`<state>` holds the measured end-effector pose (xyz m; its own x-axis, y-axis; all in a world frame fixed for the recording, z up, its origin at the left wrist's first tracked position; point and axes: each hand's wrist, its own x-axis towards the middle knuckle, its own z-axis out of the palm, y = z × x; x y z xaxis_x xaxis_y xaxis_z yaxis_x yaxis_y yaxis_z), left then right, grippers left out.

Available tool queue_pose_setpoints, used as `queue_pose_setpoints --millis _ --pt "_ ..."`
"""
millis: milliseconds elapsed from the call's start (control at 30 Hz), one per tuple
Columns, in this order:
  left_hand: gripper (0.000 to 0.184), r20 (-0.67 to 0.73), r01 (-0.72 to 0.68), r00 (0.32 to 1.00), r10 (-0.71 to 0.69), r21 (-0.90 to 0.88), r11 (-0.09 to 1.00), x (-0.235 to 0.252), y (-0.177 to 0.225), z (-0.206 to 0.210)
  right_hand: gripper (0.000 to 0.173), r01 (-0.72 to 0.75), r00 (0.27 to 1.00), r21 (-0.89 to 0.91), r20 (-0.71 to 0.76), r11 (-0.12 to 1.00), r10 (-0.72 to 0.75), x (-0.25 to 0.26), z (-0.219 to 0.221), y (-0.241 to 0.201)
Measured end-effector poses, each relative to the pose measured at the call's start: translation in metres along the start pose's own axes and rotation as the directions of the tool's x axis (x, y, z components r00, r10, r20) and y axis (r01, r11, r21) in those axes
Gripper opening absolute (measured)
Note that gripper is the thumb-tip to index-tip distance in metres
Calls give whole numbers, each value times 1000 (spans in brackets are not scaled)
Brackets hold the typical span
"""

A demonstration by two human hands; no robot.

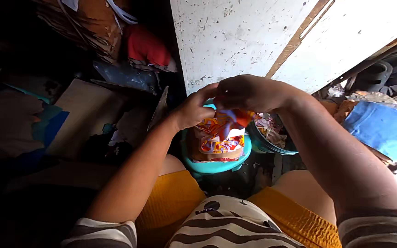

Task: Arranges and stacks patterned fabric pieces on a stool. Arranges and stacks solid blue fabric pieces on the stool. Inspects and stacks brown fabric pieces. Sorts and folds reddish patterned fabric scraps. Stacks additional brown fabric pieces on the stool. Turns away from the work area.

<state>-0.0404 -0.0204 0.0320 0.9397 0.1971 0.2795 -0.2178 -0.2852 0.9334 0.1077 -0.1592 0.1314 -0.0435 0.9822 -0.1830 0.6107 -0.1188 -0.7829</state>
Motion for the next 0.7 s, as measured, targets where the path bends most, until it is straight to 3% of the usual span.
queue_pose_setpoints --millis 133,233,300,500,700 --pt "35 -16 15 1000 -14 68 998 -24 -12 -15 10 48 999 13 10 999 -48 21 15 -8" --pt "38 -33 33 999 -27 197 980 -40 -29 -28 8 54 999 119 -3 991 -54 21 19 -1" --pt "28 -33 83 996 -77 258 963 -49 -37 -32 9 25 1000 220 -16 975 -22 17 20 9" --pt "27 38 194 970 -240 477 857 -51 -50 -30 15 -98 981 408 -111 907 156 -5 42 76" --pt "29 30 245 938 -346 652 718 -39 -64 -16 35 -345 866 517 -148 784 478 -24 74 151"
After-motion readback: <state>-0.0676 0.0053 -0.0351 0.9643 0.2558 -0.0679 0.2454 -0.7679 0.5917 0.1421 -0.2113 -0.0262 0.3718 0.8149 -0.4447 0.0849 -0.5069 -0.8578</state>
